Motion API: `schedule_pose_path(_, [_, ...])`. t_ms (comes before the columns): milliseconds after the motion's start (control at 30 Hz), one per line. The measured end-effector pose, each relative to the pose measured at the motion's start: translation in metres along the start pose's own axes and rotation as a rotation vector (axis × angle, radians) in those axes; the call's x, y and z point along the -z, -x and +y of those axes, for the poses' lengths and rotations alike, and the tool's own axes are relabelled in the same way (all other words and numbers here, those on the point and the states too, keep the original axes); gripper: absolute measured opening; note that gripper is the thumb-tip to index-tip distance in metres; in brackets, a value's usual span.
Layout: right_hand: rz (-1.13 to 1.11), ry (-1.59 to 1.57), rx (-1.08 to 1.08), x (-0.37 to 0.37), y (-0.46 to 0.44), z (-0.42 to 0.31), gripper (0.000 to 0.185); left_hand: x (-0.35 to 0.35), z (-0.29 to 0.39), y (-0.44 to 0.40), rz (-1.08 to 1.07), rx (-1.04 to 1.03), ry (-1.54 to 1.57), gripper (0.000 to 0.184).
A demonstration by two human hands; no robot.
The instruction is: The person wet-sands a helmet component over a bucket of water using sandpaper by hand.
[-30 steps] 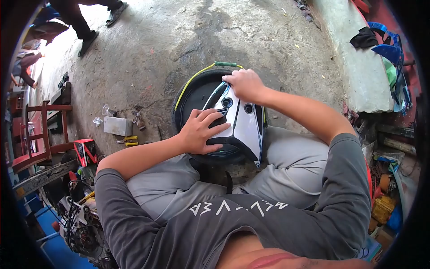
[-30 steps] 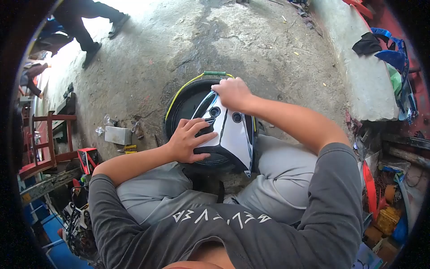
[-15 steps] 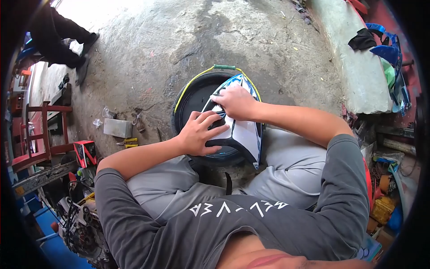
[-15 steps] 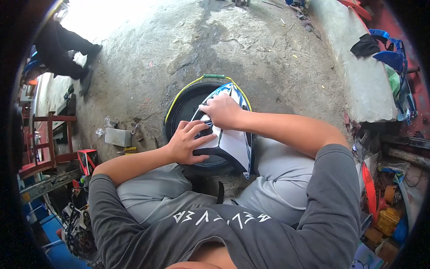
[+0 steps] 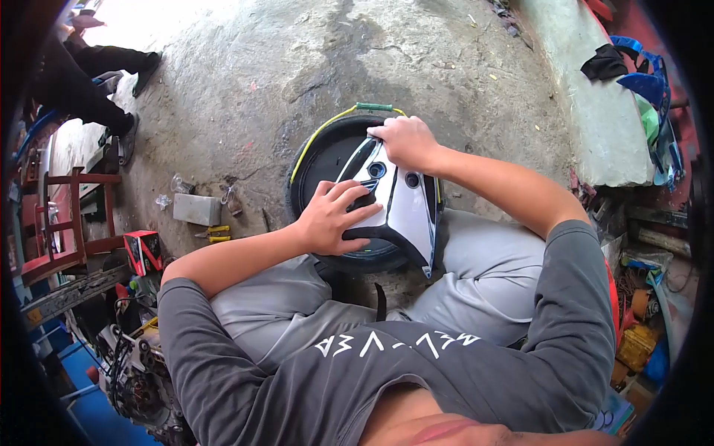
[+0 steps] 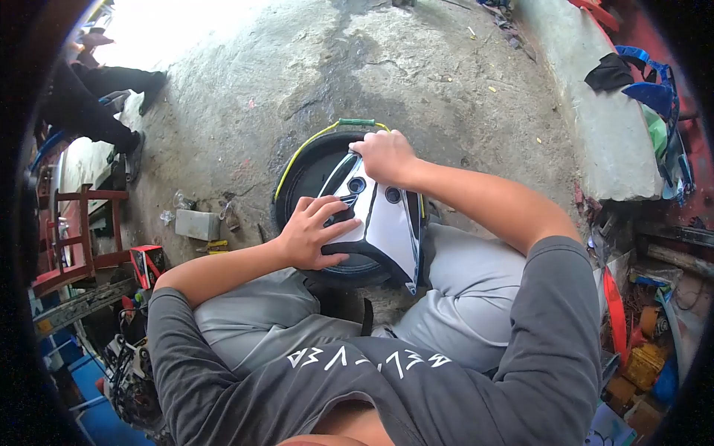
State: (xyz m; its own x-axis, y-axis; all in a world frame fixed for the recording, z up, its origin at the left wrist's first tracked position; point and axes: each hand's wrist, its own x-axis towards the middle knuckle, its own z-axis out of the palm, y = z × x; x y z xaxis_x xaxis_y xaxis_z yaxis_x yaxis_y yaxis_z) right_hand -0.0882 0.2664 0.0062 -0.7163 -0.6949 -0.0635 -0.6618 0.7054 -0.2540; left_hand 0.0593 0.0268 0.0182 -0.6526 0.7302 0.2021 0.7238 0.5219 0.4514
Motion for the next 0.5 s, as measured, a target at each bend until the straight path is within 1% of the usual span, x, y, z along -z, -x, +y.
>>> schedule_pose_path(33, [-0.009,0.036,-0.020,0.003,-0.001,0.000,0.034,-0.001,-0.001,-0.001,0.002,-0.002,-0.004,0.080])
schedule_pose_path(100, [-0.002,-0.059,0.078,-0.006,0.003,-0.021,0.032,-0.001,-0.001,-0.002,0.004,-0.008,-0.006,0.080])
schedule_pose_path(133, [-0.043,-0.016,0.148,-0.006,0.006,-0.030,0.034,-0.001,-0.002,-0.002,0.003,-0.010,-0.009,0.080])
schedule_pose_path(233, [-0.025,-0.070,0.089,0.000,0.005,-0.018,0.034,-0.001,-0.002,-0.002,-0.005,-0.008,-0.004,0.080])
schedule_pose_path(267, [-0.038,-0.002,0.055,0.002,-0.001,-0.005,0.035,-0.001,-0.002,-0.001,-0.007,0.001,-0.003,0.079])
schedule_pose_path(300, [0.000,-0.017,-0.017,0.005,0.000,0.002,0.035,-0.001,-0.002,0.001,-0.006,0.006,-0.005,0.079])
schedule_pose_path(367, [0.069,0.015,0.018,-0.005,0.004,-0.001,0.035,-0.003,-0.002,0.001,0.004,0.004,-0.005,0.079])
schedule_pose_path(433, [-0.038,-0.045,0.113,0.004,0.010,-0.025,0.035,-0.004,-0.003,0.001,0.014,0.001,0.000,0.079])
schedule_pose_path(467, [0.016,-0.031,0.151,0.005,0.014,-0.029,0.035,-0.004,-0.004,0.000,0.013,0.001,0.000,0.079])
schedule_pose_path(500, [0.025,-0.035,0.128,0.003,0.012,-0.024,0.035,-0.004,-0.003,0.001,0.005,0.000,0.004,0.079])
